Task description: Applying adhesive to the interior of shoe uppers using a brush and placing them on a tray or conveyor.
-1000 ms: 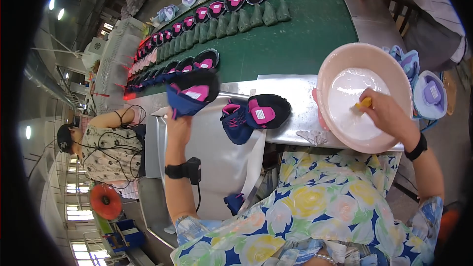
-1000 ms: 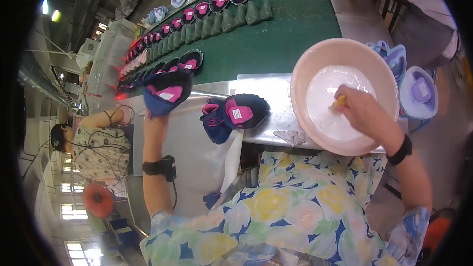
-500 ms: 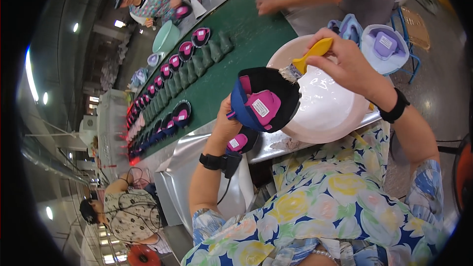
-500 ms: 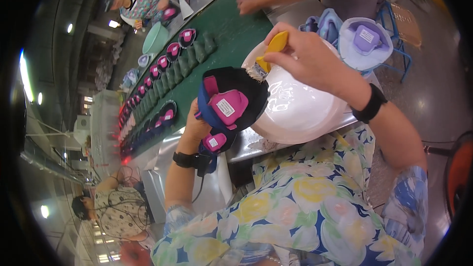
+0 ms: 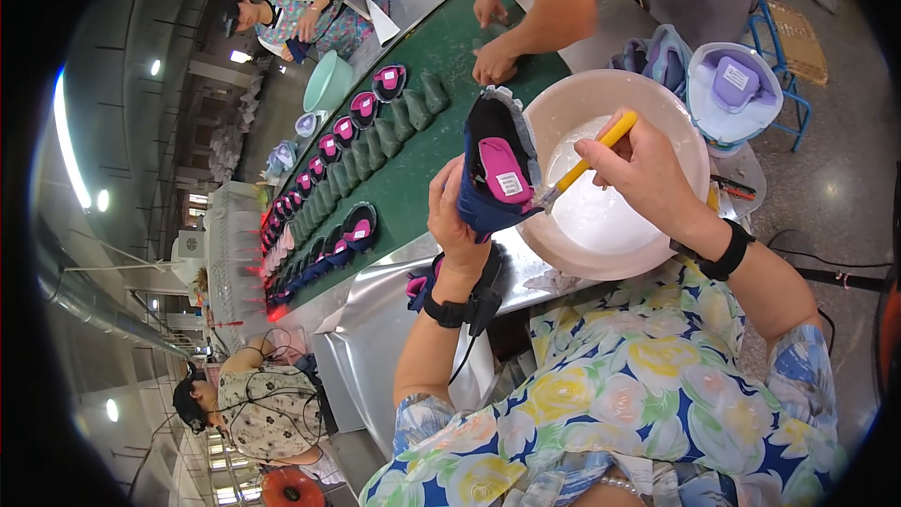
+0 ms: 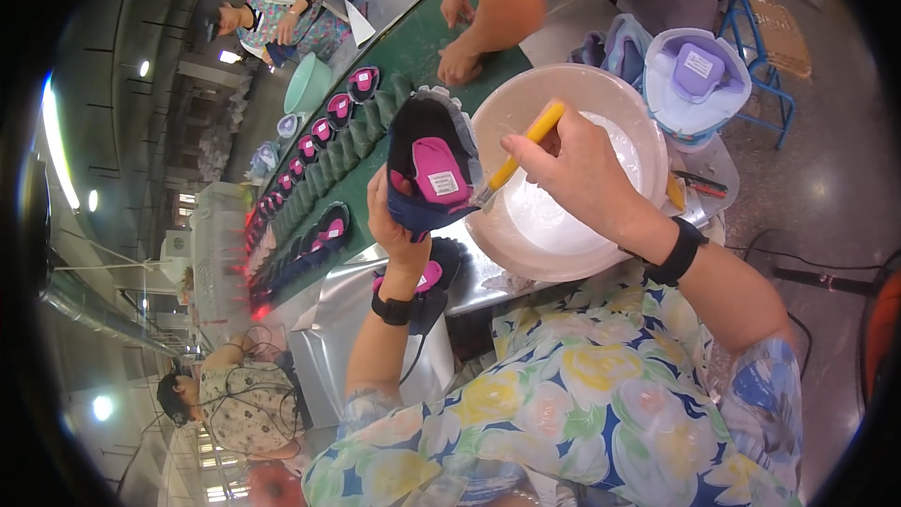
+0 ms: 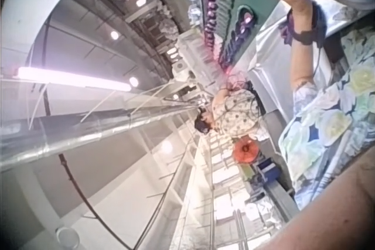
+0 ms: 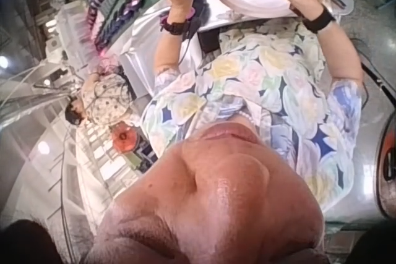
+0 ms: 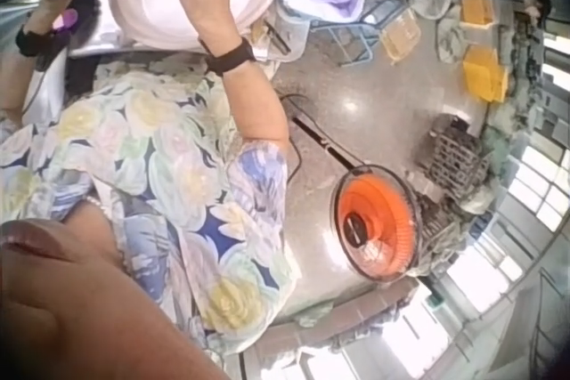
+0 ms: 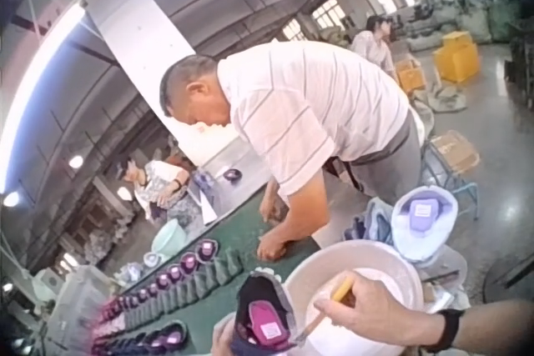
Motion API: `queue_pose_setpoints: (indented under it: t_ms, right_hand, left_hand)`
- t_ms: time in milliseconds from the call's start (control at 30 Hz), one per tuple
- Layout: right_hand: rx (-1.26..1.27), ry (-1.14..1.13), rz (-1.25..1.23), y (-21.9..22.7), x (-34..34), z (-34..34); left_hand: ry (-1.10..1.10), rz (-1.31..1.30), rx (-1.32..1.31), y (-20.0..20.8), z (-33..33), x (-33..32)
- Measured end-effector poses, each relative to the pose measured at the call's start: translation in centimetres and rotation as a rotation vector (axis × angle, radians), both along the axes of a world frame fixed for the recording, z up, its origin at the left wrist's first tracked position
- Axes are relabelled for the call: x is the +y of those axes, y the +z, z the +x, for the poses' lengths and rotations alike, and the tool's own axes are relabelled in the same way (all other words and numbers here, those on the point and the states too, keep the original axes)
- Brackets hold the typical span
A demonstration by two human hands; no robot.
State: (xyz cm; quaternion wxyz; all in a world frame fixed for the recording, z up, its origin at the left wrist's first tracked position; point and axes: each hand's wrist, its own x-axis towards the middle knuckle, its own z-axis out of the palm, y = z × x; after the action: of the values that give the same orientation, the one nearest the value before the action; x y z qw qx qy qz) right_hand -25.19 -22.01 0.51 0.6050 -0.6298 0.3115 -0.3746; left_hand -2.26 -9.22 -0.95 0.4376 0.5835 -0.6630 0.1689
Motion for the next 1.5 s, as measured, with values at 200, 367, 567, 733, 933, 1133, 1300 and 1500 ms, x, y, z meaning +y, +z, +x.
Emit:
queue_pose_setpoints:
  t_ms: [200,367,567,733,933,1133,1300,1500]
  right_hand:
    - [-0.089,0.064,-0.039,0.2,-0.7,-1.1]
    - [-0.142,0.082,-0.422,-0.5,-1.5,-2.2]
    - [-0.307,0.24,-0.669,-0.6,-0.1,-0.3]
    - [-0.229,0.327,-0.837,-0.4,0.0,2.0]
    - [-0.012,0.341,-0.644,0.1,-0.9,1.8]
    - [0.296,0.465,-0.451,1.5,-2.2,0.0]
    - [-0.062,0.295,-0.842,1.0,-1.4,1.4]
    - [0.155,0.467,-0.822,1.6,-1.5,0.5]
  left_hand:
    - [0.087,0.124,-0.067,0.8,1.3,0.7]
    - [-0.494,0.681,1.797,-0.4,3.2,2.4]
    - [-0.379,0.857,2.3,-2.8,-0.2,3.7]
    - [-0.569,0.835,2.511,-3.6,-1.5,3.8]
    - [-0.426,0.748,2.237,-3.9,0.1,4.5]
    - [-0.098,0.603,1.852,-2.3,-0.4,3.8]
    - [-0.206,0.683,1.602,-0.7,-0.2,3.3]
    - [-0.208,0.588,1.69,0.0,1.2,3.7]
